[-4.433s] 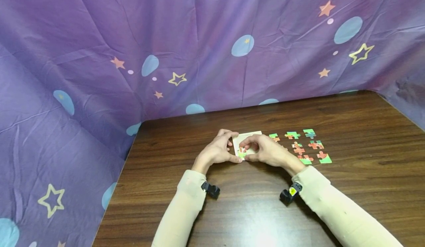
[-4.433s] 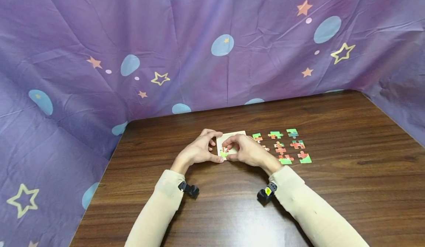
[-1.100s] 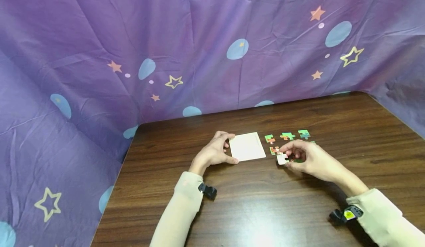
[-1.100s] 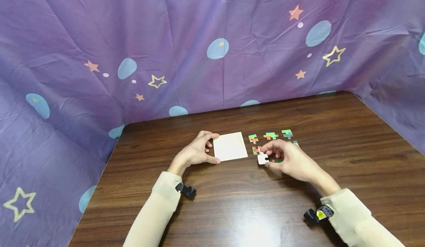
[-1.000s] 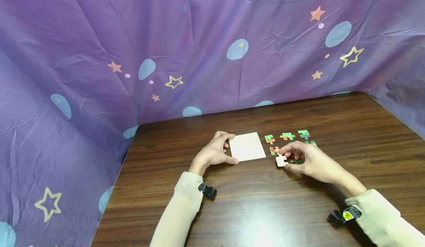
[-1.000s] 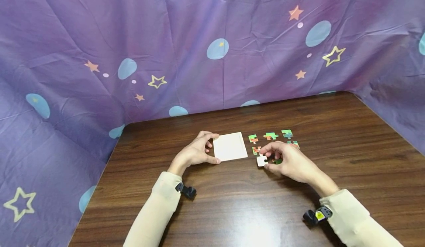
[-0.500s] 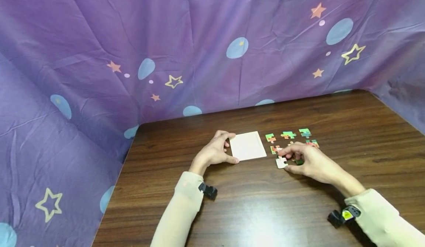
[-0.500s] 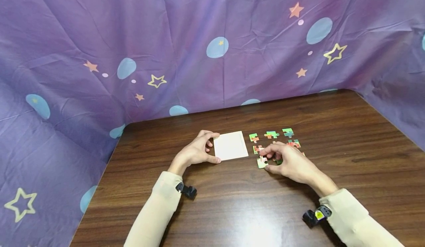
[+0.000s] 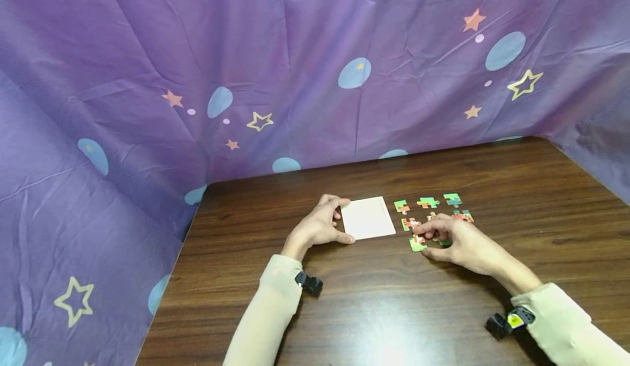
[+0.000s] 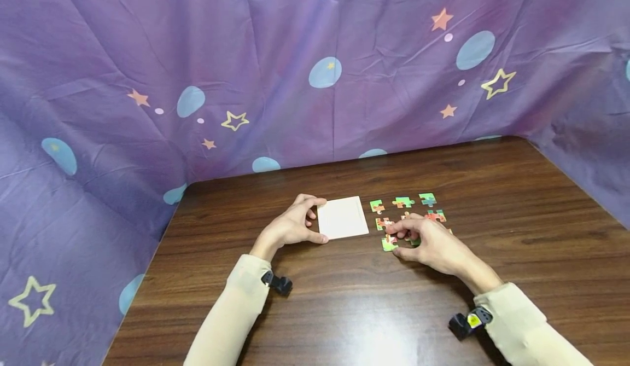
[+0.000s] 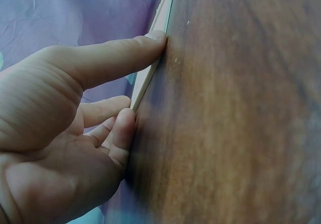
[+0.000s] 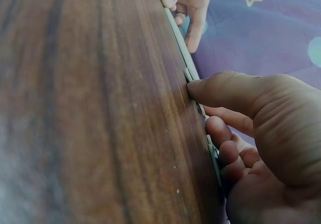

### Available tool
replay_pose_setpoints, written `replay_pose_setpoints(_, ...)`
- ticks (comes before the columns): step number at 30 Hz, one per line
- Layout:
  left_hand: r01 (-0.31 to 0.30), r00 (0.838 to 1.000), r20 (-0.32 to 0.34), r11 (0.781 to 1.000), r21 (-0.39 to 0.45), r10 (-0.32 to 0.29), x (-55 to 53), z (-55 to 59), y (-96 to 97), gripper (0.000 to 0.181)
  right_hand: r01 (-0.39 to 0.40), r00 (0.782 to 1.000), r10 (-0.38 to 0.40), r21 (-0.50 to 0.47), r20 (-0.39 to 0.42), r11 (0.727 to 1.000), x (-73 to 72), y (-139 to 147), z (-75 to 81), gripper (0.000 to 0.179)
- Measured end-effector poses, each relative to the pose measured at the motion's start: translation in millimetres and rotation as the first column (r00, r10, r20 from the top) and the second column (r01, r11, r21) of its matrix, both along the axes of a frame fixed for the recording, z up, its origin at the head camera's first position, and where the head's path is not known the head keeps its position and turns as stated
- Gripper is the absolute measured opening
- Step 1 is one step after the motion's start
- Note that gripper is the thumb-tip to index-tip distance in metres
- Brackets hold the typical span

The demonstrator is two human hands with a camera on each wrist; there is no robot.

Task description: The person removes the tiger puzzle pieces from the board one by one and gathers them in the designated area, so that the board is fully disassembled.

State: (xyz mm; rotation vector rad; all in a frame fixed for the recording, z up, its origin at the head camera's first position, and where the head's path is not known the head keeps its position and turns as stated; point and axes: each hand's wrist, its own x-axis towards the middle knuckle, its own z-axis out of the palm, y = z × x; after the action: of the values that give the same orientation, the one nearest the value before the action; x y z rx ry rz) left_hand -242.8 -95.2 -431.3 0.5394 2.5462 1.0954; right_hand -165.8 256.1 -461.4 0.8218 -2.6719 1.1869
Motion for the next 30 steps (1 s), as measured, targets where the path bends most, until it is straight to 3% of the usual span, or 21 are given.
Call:
replay_pose_setpoints(9,0.002,1.0,-0.001,1.0,0.008,-0.002,1.5,-2.9,0.5,0.098,-0.004,1.0,0.004,-0.006,-0.03,1.0,0.4,0.0,-6.1,0.04)
replay_pose_setpoints(30,0.008,1.0,0.0,1.0,0.027,-0.008,-0.4,0.4,-0.6,0.098,0.015,0.999,-0.015,0.001,-0.029,1.0,-1.6,0.4,-3.2,0.043)
